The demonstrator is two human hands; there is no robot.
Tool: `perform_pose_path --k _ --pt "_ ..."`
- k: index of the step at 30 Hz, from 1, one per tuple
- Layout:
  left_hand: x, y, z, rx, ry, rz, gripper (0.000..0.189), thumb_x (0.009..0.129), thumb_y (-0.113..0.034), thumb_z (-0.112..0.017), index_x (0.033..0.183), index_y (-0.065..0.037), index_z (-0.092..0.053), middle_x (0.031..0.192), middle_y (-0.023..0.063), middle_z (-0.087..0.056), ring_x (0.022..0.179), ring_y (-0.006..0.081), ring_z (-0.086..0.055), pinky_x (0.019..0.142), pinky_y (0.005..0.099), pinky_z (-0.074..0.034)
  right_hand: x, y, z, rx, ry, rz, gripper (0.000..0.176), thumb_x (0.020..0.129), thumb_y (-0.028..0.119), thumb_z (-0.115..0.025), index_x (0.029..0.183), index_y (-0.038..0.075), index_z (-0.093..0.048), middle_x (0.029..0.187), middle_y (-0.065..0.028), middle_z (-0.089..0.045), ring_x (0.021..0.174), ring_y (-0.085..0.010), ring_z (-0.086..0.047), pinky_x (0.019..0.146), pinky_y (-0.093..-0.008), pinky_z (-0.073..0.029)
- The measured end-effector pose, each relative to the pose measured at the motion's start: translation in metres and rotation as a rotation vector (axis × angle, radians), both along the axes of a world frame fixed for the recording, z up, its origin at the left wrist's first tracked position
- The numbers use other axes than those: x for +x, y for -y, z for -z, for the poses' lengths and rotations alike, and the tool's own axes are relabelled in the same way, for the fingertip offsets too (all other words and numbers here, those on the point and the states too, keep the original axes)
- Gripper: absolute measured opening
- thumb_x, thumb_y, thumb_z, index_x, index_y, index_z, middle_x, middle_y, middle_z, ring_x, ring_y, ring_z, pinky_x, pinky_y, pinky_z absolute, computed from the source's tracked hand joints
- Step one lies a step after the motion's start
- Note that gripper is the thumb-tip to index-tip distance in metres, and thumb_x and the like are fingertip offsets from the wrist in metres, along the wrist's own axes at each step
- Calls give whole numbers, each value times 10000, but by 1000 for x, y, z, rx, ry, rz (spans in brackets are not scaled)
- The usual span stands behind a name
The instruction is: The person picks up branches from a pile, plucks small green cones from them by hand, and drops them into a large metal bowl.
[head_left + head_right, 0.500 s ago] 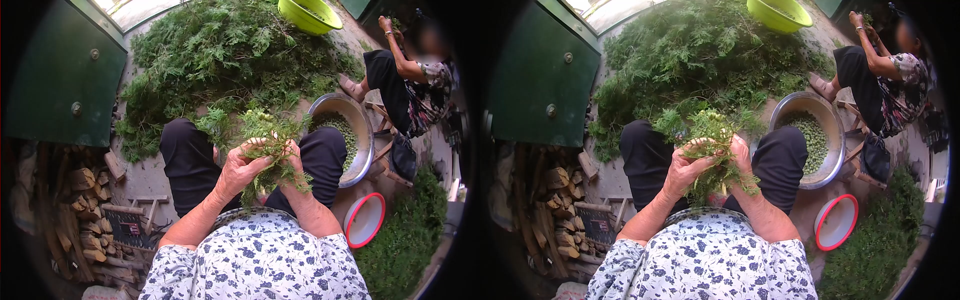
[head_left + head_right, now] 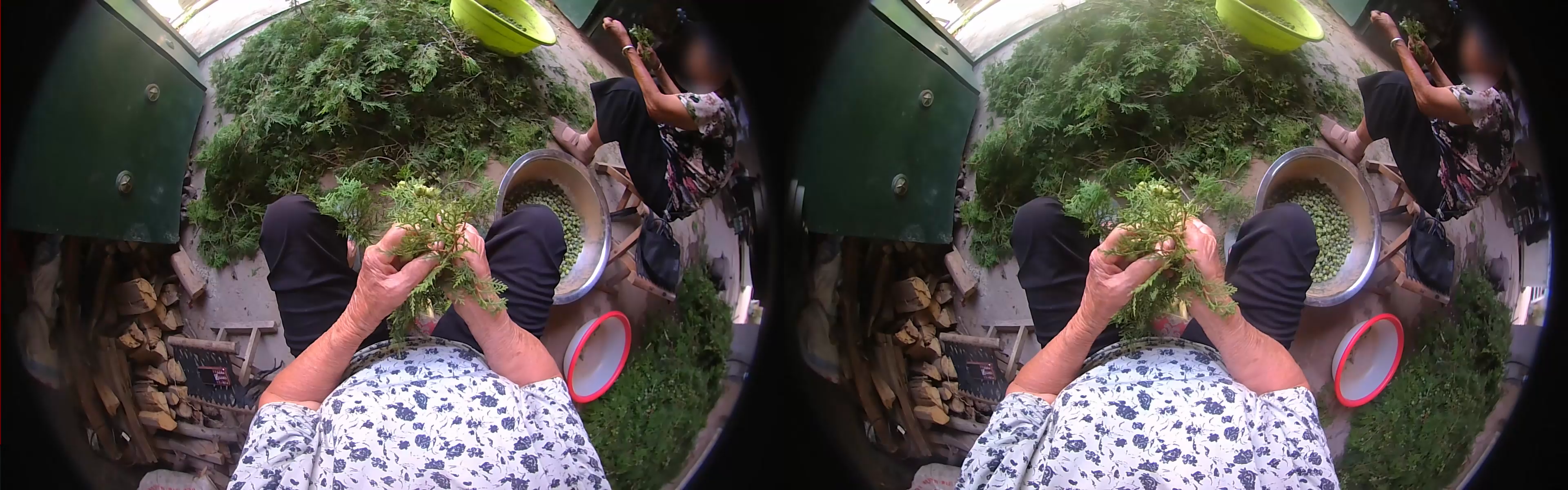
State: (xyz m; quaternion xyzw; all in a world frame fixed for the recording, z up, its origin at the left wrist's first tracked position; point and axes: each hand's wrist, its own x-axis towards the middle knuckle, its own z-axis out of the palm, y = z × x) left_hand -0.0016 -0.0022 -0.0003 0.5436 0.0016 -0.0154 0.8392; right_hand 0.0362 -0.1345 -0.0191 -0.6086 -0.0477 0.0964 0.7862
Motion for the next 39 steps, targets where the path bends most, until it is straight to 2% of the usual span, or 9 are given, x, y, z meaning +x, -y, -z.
perform_pose_path --k 3,9,14,17,19,21,24,33,39 --pt "-1 -4 2 352 -113 50 225 822 19 -600 1045 -11 -603 934 47 -650 835 81 -584 770 234 -487 4 -1 9 -249 383 46 137 792 120 -556 868 5 -551 750 -100 -552 678 -213 -555 619 -323 -440" --pt "7 -10 5 545 258 14 226 786 19 -614 1008 -5 -578 845 70 -640 682 131 -597 601 239 -481 4 -1 -2 -187 312 19 146 800 142 -563 852 5 -555 758 -100 -552 675 -199 -547 607 -311 -431" --pt "10 -38 3 1195 498 86 271 721 78 -599 966 -33 -574 811 107 -576 691 312 -591 581 341 -503 2 7 22 -43 81 -60 138 860 116 -506 943 8 -529 805 -80 -549 694 -157 -544 610 -284 -451" --pt "20 -50 3 1003 479 -64 239 742 27 -639 956 -44 -559 741 91 -575 618 226 -572 514 300 -476 0 18 1 -13 -13 -104 271 918 212 -488 1106 19 -454 870 -37 -530 720 -99 -532 610 -232 -473" --pt "22 -55 6 938 463 -82 210 768 7 -636 957 -44 -560 724 85 -577 581 192 -554 471 274 -455 2 24 -2 479 -318 -108 175 944 175 -412 1007 29 -484 757 -22 -497 624 -88 -508 541 -225 -441" --pt "19 -55 5 -321 -338 60 128 857 -89 -586 968 -33 -559 776 83 -584 552 118 -502 418 210 -387 3 23 11 332 -301 -90 163 942 175 -403 949 38 -491 714 -19 -487 578 -94 -491 501 -233 -421" --pt "27 -55 24 -669 -374 33 184 918 -168 -505 1016 -14 -524 864 109 -551 531 68 -440 406 168 -341 3 19 18 387 -482 25 176 927 168 -403 810 67 -486 623 -7 -462 464 -104 -440 415 -248 -373" --pt "89 0 -1 -439 -486 -19 407 897 -386 -527 992 9 -527 930 132 -558 812 214 -588 713 303 -542 -7 17 80 239 -659 195 178 851 185 -533 754 38 -558 626 -53 -555 477 -139 -520 400 -285 -414" --pt "140 125 -56 60 -392 400 637 915 -521 -379 1309 -21 -387 1320 229 -382 1232 352 -375 1009 453 -345 -1 14 104 -56 -152 269 142 854 143 -528 770 29 -532 606 -56 -535 459 -145 -507 384 -289 -404"
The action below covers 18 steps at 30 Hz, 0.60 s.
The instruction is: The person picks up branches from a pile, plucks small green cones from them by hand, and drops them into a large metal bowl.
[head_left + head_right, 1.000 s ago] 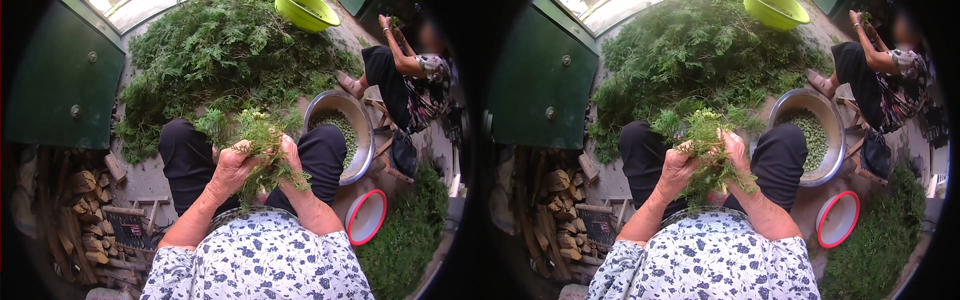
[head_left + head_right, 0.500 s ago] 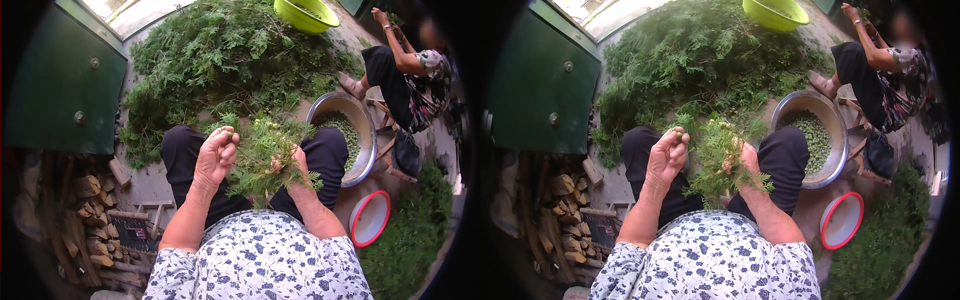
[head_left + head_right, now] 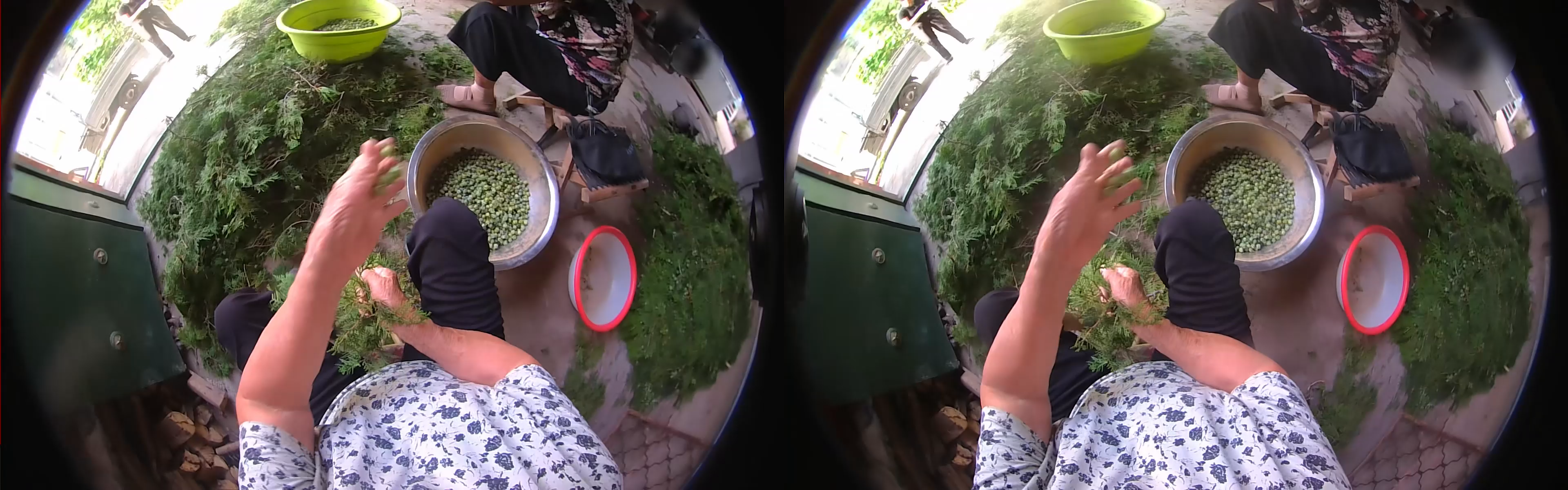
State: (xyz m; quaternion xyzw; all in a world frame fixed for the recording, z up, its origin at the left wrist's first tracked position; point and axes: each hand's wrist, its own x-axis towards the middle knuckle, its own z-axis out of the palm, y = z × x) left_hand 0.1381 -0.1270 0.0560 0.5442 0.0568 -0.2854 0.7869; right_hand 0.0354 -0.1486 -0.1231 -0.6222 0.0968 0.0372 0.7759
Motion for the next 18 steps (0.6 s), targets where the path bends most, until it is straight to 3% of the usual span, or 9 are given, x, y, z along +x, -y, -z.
perform_pose_path --k 2,4,6,7,9,11,13,15,18 --pt "5 13 -9 51 138 127 673 908 -552 -346 1349 -44 -336 1386 218 -284 1283 363 -282 1039 468 -277 1 4 -17 175 -162 82 100 846 80 -525 767 18 -523 628 -53 -539 466 -128 -498 401 -277 -411" --pt "12 6 -11 75 294 187 709 894 -587 -337 1375 -66 -316 1449 206 -202 1320 366 -230 1053 484 -234 6 12 -8 -37 26 52 100 843 54 -548 756 26 -510 650 -9 -527 499 -82 -474 447 -244 -411" --pt "8 -20 -17 35 343 33 661 910 -532 -379 1338 -28 -362 1378 196 -346 1256 317 -356 1030 445 -285 8 18 -12 138 3 60 118 843 59 -576 752 31 -506 655 16 -521 524 -62 -464 474 -231 -411" --pt "5 -38 -15 27 373 -44 642 915 -511 -397 1318 -11 -384 1343 193 -402 1225 297 -404 1018 430 -307 9 19 -21 482 -172 80 128 841 62 -590 751 33 -504 656 26 -521 537 -55 -462 485 -226 -410" --pt "0 -71 2 178 391 -279 421 933 -348 -476 1155 6 -525 1101 152 -590 1006 231 -575 875 358 -447 11 25 -15 524 -174 -72 60 845 48 -587 852 -2 -555 735 0 -583 607 -62 -511 548 -211 -437" --pt "-14 -104 27 175 273 -411 281 920 -245 -522 1062 -7 -572 966 112 -630 853 180 -612 782 304 -487 12 24 -49 673 -169 40 149 856 37 -569 989 -30 -575 849 -29 -625 708 -71 -553 641 -203 -457" --pt "-31 -118 46 155 170 -402 189 896 -167 -556 1004 -14 -587 894 90 -635 775 146 -608 713 261 -486 12 20 -50 547 -143 26 231 867 45 -560 1088 -24 -565 933 -40 -634 785 -79 -569 716 -210 -459" --pt "-52 -124 54 230 168 -317 113 861 -95 -576 931 -22 -626 867 70 -643 782 144 -597 722 247 -459 15 13 -59 447 -38 85 98 856 72 -593 937 20 -610 785 -19 -614 704 -76 -577 591 -220 -485" --pt "-87 -114 41 627 773 -275 140 815 -106 -607 925 -30 -649 922 76 -657 873 167 -596 847 310 -426 13 10 -49 208 56 -20 206 868 85 -578 1055 -1 -587 901 -9 -627 772 -66 -548 707 -213 -455"
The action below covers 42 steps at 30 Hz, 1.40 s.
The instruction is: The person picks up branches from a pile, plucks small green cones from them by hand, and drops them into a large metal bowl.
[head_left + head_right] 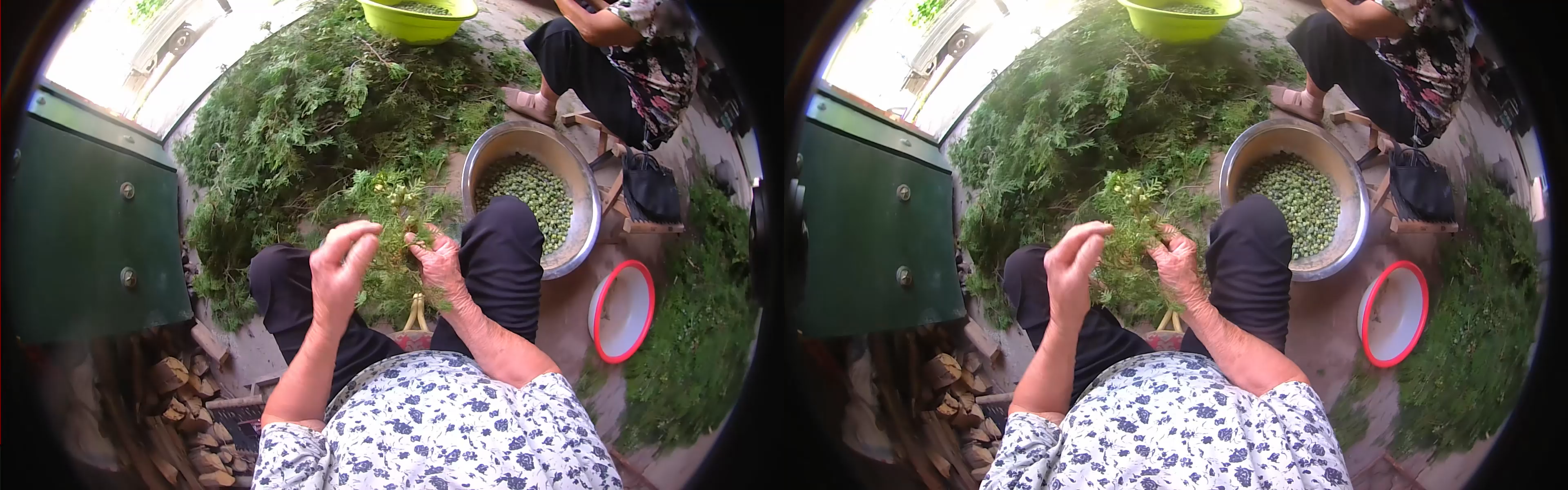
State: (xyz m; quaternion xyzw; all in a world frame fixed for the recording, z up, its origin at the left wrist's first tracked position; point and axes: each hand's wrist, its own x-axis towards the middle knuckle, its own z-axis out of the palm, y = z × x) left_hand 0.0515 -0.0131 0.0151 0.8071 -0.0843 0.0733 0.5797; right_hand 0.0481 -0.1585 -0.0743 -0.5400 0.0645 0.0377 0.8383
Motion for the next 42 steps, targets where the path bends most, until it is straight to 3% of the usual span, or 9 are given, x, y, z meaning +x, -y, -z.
perform_pose_path --k 3,9,14,19,21,23,36,40,42 --pt "-22 12 -36 259 335 309 205 763 -163 -661 929 -43 -647 954 72 -649 919 207 -607 970 392 -336 -5 -9 -8 134 -96 -54 194 866 89 -580 1040 4 -595 890 -1 -624 760 -55 -538 672 -207 -454" --pt "-28 -2 3 846 340 -23 149 743 -170 -671 846 -87 -602 851 44 -632 798 200 -604 775 357 -397 -9 -25 -2 318 -220 -96 153 857 35 -559 1001 -5 -593 902 -21 -619 779 -82 -560 698 -213 -459" --pt "-35 -22 24 877 183 -114 74 738 -126 -648 778 -82 -605 773 30 -628 718 223 -577 680 348 -381 -11 -32 4 534 -259 -78 151 840 -33 -559 987 -36 -590 964 -72 -627 875 -122 -576 825 -253 -441" --pt "-26 -31 56 409 -35 -153 143 747 -68 -544 859 -85 -632 808 112 -611 754 289 -557 706 360 -422 -15 -31 -2 478 -294 -179 168 836 -34 -564 996 -5 -610 956 -71 -637 878 -117 -583 827 -248 -451" --pt "-26 -35 61 338 -144 -113 203 777 -47 -554 960 -29 -642 867 105 -636 766 211 -564 741 296 -434 -17 -33 -2 415 -273 -196 177 827 -34 -578 997 1 -611 954 -63 -637 874 -112 -582 815 -247 -456" --pt "-27 -32 59 -505 -597 -121 198 810 -70 -576 982 9 -636 875 63 -635 798 125 -548 743 253 -423 -19 -34 -3 353 -252 -205 186 818 -34 -592 999 6 -612 952 -56 -637 870 -107 -580 803 -246 -461" --pt "-36 -33 65 -798 -807 -78 207 783 -154 -666 929 -9 -647 855 7 -580 882 116 -506 806 275 -382 -28 -35 -7 -160 -173 -76 109 749 -25 -656 853 -9 -629 794 -2 -618 712 -71 -544 659 -210 -448" --pt "-34 -32 62 -695 -805 -106 199 776 -163 -668 899 -8 -642 865 8 -586 902 118 -500 834 290 -370 -27 -24 -2 -485 25 -138 117 768 8 -643 882 -3 -625 807 -2 -615 722 -53 -533 639 -207 -444" --pt "-33 -35 66 -673 -773 -75 163 782 -146 -657 868 -8 -635 845 10 -597 865 106 -515 800 271 -389 -23 -18 -7 -389 -30 -86 118 778 12 -630 895 -3 -621 812 -8 -613 730 -55 -535 650 -210 -444"
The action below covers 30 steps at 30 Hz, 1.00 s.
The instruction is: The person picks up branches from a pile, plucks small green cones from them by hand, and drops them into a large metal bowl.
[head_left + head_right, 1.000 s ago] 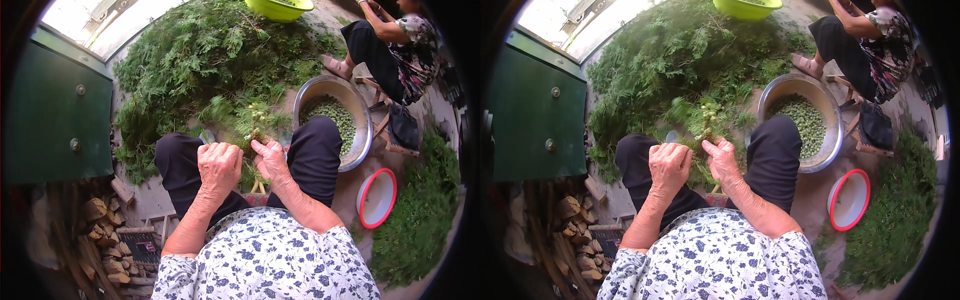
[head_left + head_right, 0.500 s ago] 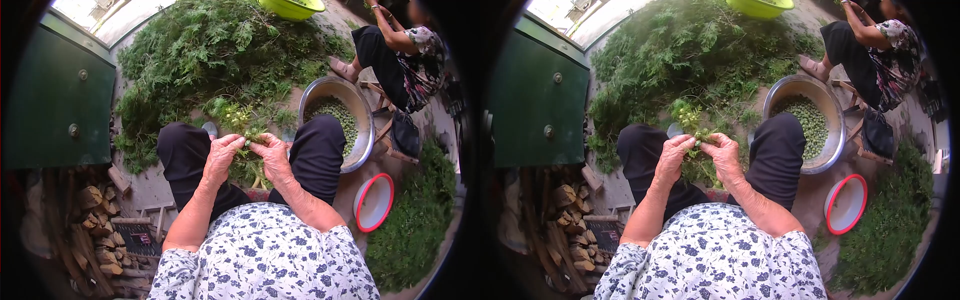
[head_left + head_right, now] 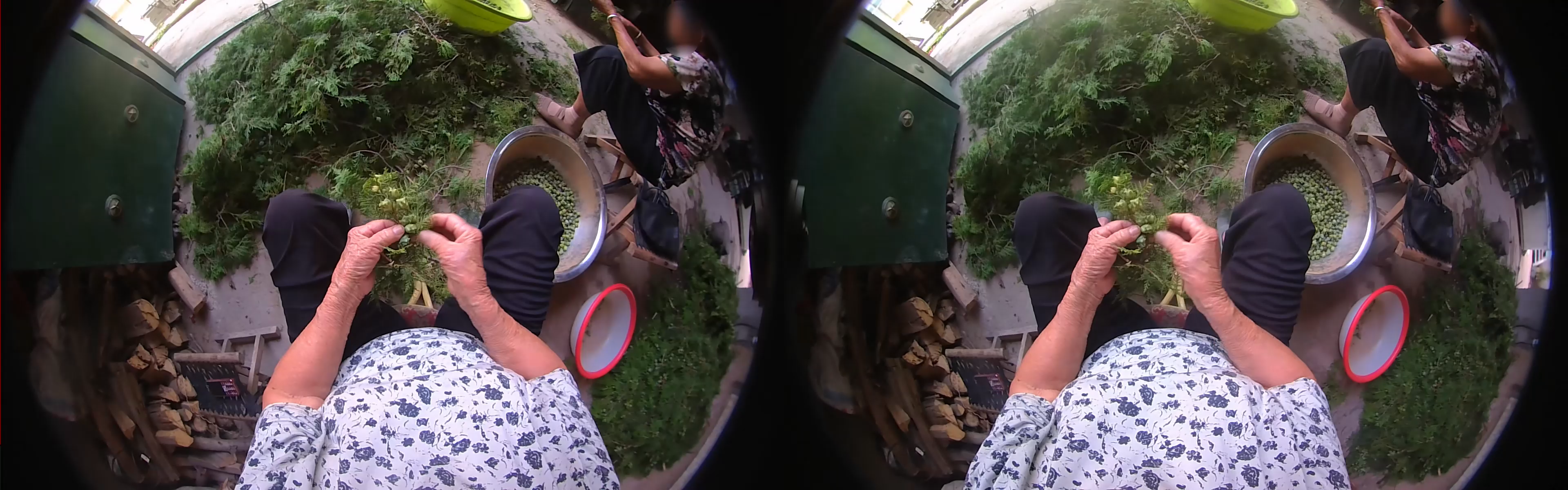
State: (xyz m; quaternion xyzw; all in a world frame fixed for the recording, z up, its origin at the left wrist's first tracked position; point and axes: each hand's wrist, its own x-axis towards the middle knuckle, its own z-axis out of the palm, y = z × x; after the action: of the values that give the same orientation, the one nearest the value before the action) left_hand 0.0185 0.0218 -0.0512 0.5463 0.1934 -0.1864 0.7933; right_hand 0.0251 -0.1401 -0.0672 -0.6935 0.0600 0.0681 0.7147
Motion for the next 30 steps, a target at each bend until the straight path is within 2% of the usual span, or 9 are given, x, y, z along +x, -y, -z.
perform_pose_path --k 1,6,11,15,21,25,27,28,30 --pt "0 -1 2 -3 -1 -2 163 782 -146 -657 868 -8 -635 845 10 -597 865 106 -515 800 271 -389 4 4 -5 94 -46 63 119 789 15 -617 907 -3 -618 817 -13 -611 738 -56 -537 661 -212 -444" --pt "0 -1 13 -21 29 33 151 794 -141 -654 851 -3 -637 755 -20 -591 718 59 -497 672 224 -392 29 25 -28 -296 172 -138 245 795 60 -611 1023 -29 -586 903 -99 -627 830 -168 -595 732 -271 -468" --pt "0 0 12 53 88 75 118 788 -117 -643 835 -9 -639 740 -27 -588 697 48 -486 646 215 -386 36 12 -27 -219 145 -633 497 727 184 -692 1161 -4 -539 1056 -164 -570 1000 -230 -557 852 -320 -439" --pt "-2 2 13 85 91 87 107 771 -122 -654 797 -21 -628 718 -37 -570 675 47 -481 664 215 -378 36 9 -32 -253 62 -624 417 746 203 -690 1084 -20 -589 975 -71 -572 891 -132 -545 765 -272 -438" --pt "0 1 18 131 94 161 105 770 -127 -658 751 -34 -613 695 -48 -559 660 32 -458 614 209 -350 32 9 -25 -234 -39 -522 242 791 167 -648 950 -16 -640 801 -24 -598 738 -92 -541 688 -263 -444" --pt "0 -1 26 136 83 184 95 778 -123 -652 757 -38 -614 703 -45 -564 663 35 -464 614 215 -362 32 10 -16 -205 -75 -527 204 818 144 -630 955 -6 -637 838 -25 -611 749 -77 -543 677 -245 -446" --pt "-1 1 24 4 29 126 90 777 -117 -658 759 -44 -608 712 -41 -567 671 40 -477 624 224 -378 32 9 4 306 -316 -433 221 842 147 -621 1001 -6 -613 874 -33 -616 763 -67 -549 662 -212 -448" --pt "-1 4 22 5 28 126 90 777 -117 -658 759 -44 -608 712 -41 -567 671 40 -477 624 224 -378 32 9 7 350 -319 -352 190 850 146 -618 963 -5 -590 783 -5 -576 641 -34 -484 535 -179 -388" --pt "1 8 20 -59 -53 -43 154 768 -101 -661 654 -71 -563 651 -53 -523 607 34 -428 554 214 -342 35 13 6 459 -377 -311 171 848 143 -619 953 14 -580 780 -4 -567 632 -40 -488 517 -180 -382"
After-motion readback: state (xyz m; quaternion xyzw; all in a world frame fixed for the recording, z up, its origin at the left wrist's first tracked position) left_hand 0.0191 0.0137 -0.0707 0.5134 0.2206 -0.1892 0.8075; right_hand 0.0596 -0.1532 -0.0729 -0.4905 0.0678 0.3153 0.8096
